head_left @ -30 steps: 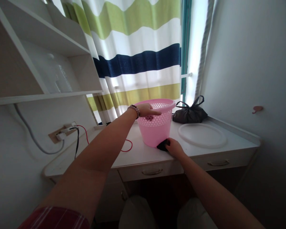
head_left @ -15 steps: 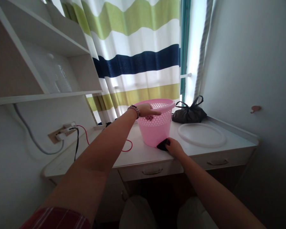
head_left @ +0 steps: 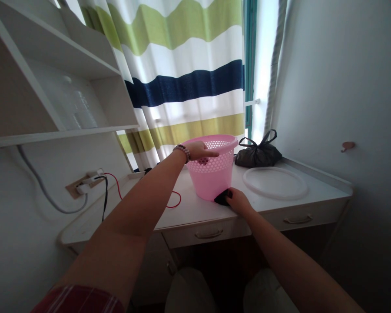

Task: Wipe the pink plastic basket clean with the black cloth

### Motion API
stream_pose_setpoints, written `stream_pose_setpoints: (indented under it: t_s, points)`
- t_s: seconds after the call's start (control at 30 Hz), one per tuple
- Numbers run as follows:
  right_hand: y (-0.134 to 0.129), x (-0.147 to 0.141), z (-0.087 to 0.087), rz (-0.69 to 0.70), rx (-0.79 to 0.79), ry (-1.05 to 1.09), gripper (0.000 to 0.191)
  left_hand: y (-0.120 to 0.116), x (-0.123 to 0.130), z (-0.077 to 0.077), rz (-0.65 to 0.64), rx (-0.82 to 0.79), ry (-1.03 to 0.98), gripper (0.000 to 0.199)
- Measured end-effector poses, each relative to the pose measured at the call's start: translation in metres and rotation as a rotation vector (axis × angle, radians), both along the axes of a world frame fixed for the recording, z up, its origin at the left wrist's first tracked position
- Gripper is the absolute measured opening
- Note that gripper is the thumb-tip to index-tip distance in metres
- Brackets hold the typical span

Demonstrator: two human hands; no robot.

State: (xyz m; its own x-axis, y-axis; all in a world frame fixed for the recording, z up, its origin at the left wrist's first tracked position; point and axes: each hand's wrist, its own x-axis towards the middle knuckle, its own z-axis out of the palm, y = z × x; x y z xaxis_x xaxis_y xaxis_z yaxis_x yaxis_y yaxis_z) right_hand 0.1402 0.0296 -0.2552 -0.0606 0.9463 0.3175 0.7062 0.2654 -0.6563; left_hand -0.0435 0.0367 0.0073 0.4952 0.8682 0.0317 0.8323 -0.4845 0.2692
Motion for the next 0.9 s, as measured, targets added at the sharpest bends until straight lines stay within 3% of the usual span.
stream_pose_setpoints:
  t_s: [0.9]
  points:
    - [0.0027,0.0008,-0.0049,0.001,0.016,-0.042,0.018,-0.0035,0.0014,-0.0009,0.024,0.001,-0.017,0.046]
